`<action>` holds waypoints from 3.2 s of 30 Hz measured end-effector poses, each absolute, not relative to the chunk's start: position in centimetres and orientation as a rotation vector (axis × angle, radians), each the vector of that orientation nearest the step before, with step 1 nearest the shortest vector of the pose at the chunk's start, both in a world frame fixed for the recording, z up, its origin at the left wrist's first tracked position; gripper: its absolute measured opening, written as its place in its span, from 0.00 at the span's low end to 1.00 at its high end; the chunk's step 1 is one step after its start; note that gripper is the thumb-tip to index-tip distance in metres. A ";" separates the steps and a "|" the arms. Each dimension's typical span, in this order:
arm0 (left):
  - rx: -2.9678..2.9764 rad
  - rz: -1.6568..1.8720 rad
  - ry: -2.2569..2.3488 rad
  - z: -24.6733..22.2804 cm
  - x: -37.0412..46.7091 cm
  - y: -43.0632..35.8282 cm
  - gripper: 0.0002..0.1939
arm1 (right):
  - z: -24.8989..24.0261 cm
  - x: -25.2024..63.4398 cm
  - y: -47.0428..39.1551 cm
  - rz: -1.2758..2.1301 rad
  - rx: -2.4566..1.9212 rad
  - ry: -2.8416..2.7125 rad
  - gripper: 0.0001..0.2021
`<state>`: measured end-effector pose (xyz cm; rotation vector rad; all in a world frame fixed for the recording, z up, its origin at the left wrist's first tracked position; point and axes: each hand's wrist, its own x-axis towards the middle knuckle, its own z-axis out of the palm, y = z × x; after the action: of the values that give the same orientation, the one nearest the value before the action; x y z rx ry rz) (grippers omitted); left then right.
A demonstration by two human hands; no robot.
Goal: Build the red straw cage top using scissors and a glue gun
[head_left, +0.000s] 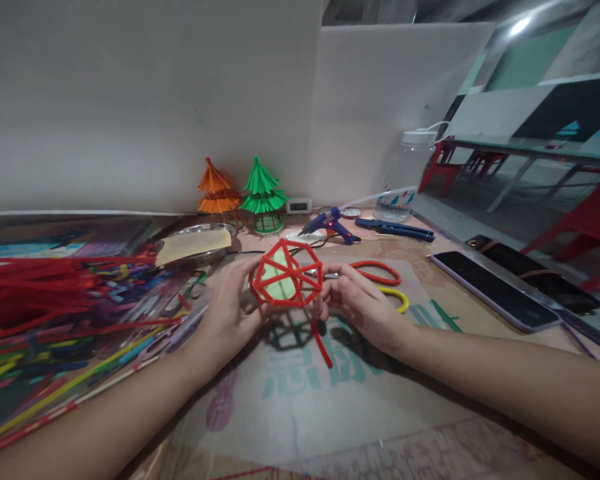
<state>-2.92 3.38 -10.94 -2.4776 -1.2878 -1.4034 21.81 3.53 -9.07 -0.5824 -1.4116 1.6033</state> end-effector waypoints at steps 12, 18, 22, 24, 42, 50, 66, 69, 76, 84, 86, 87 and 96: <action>-2.617 -1.555 -1.552 -11.1 -2.6 3.2 0.29 | -8.8 20.8 4.7 1.360 -0.953 -1.475 0.21; -2.666 -1.519 -1.560 -10.7 -2.6 3.1 0.29 | -8.5 20.8 4.4 1.344 -0.980 -1.529 0.23; -2.703 -1.539 -1.540 -10.8 -2.6 3.1 0.29 | -8.7 21.0 4.3 1.335 -0.920 -1.546 0.23; -2.709 -1.542 -1.522 -11.2 -2.7 3.2 0.30 | -8.7 21.0 4.4 1.321 -0.915 -1.539 0.22; -2.618 -1.362 -1.281 -11.0 -2.6 3.1 0.28 | -5.8 23.1 5.8 0.945 -0.801 -1.724 0.19; -2.608 -1.352 -1.254 -10.9 -2.6 2.9 0.28 | -4.0 23.3 5.0 0.681 -0.864 -1.846 0.10; -2.525 -1.274 -1.195 -10.9 -2.7 2.7 0.31 | -0.6 22.9 4.2 0.224 -0.772 -2.479 0.08; -2.527 -1.252 -1.184 -11.0 -2.7 2.6 0.32 | -1.0 22.7 3.9 0.207 -0.767 -2.475 0.05; -2.532 -1.254 -1.206 -10.9 -2.6 2.7 0.32 | -1.6 22.3 3.8 0.310 -0.740 -2.333 0.05; -2.537 -1.248 -1.219 -10.8 -2.5 2.5 0.29 | 0.0 23.4 3.9 0.768 -0.685 -1.883 0.14; -2.540 -1.247 -1.219 -10.9 -2.6 2.5 0.29 | 0.6 23.5 3.9 0.954 -0.644 -1.765 0.18; -2.542 -1.247 -1.214 -10.9 -2.6 2.5 0.29 | 0.8 23.6 3.9 1.057 -0.621 -1.717 0.20; -2.531 -1.296 -1.187 -10.9 -2.6 2.6 0.31 | 1.9 24.6 3.6 0.920 -0.752 -1.902 0.07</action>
<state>-2.61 2.56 -10.89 -2.5313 -1.1866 -1.2959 24.57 3.57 1.94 -0.7525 -1.9019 0.9204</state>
